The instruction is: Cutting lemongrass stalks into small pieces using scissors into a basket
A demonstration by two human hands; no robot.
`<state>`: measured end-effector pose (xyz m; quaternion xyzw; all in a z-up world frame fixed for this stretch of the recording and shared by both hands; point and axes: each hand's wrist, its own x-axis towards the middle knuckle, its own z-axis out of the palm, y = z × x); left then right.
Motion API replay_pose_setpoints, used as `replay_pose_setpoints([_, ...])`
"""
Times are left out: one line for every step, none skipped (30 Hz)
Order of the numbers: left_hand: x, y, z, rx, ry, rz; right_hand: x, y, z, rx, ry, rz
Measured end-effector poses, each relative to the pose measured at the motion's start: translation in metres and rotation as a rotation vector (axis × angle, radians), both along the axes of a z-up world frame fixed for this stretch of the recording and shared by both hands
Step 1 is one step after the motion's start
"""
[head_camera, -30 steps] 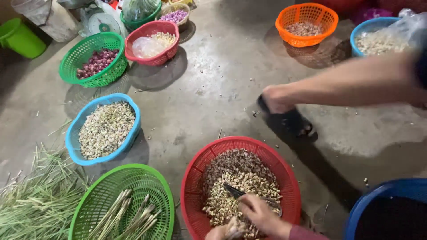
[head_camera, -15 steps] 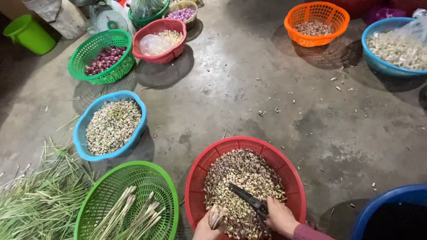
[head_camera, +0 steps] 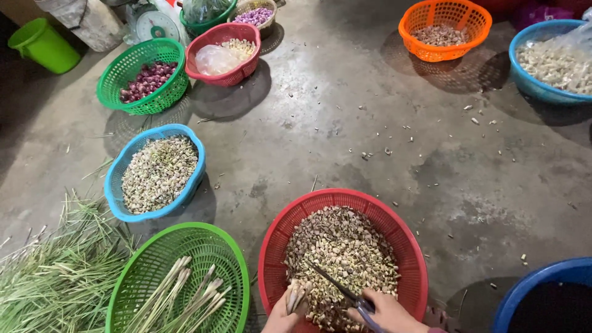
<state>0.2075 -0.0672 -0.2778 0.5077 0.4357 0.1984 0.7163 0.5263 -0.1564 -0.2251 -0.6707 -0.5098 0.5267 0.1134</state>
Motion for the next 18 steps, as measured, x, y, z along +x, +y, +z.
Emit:
replay_pose_setpoints([0.002, -0.002, 0.010, -0.003, 0.002, -0.001, -0.002, 0.000, 0.016, -0.003, 0.002, -0.001])
replay_pose_setpoints([0.005, -0.002, 0.020, -0.034, 0.075, 0.050, -0.002, 0.001, 0.032, 0.019, 0.027, 0.008])
replay_pose_setpoints([0.007, -0.003, 0.030, -0.065, 0.148, 0.102, -0.003, 0.002, 0.049, 0.040, 0.052, 0.017])
replay_pose_setpoints([0.006, -0.006, 0.024, -0.063, 0.148, 0.101, -0.002, 0.000, 0.032, 0.041, 0.051, 0.017])
replay_pose_setpoints([0.006, -0.009, 0.018, -0.046, 0.143, 0.181, -0.002, -0.002, 0.015, 0.146, -0.015, 0.067])
replay_pose_setpoints([0.005, -0.014, 0.011, -0.030, 0.137, 0.261, -0.001, -0.005, -0.002, 0.249, -0.081, 0.116])
replay_pose_setpoints([0.004, -0.016, 0.007, -0.030, 0.137, 0.261, 0.000, -0.005, -0.005, 0.249, -0.082, 0.116])
replay_pose_setpoints([0.004, -0.018, 0.002, 0.005, 0.146, 0.280, 0.000, -0.005, -0.009, 0.185, -0.127, 0.063])
replay_pose_setpoints([0.003, -0.020, -0.002, 0.040, 0.156, 0.300, 0.000, -0.004, -0.012, 0.122, -0.172, 0.011])
replay_pose_setpoints([0.001, -0.021, -0.006, 0.040, 0.156, 0.299, 0.004, -0.009, -0.028, 0.121, -0.172, 0.010])
replay_pose_setpoints([-0.001, -0.022, -0.009, 0.046, 0.177, 0.286, 0.008, -0.014, -0.044, 0.155, -0.238, 0.094])
replay_pose_setpoints([-0.002, -0.023, -0.014, 0.052, 0.196, 0.272, 0.013, -0.018, -0.060, 0.189, -0.306, 0.178])
replay_pose_setpoints([-0.001, -0.024, -0.013, 0.052, 0.195, 0.271, 0.012, -0.016, -0.062, 0.188, -0.308, 0.177])
replay_pose_setpoints([0.000, -0.026, -0.012, 0.027, 0.206, 0.222, 0.012, -0.015, -0.063, 0.231, -0.350, 0.263])
replay_pose_setpoints([0.001, -0.027, -0.011, 0.002, 0.216, 0.173, 0.012, -0.014, -0.064, 0.273, -0.391, 0.349])
replay_pose_setpoints([0.005, -0.028, -0.003, -0.001, 0.215, 0.172, 0.001, -0.003, -0.021, 0.270, -0.392, 0.350])
replay_pose_setpoints([0.010, -0.029, 0.006, -0.038, 0.206, 0.118, -0.010, 0.007, 0.021, 0.327, -0.225, 0.283])
replay_pose_setpoints([0.014, -0.029, 0.014, -0.075, 0.197, 0.064, -0.020, 0.018, 0.064, 0.382, -0.058, 0.214])
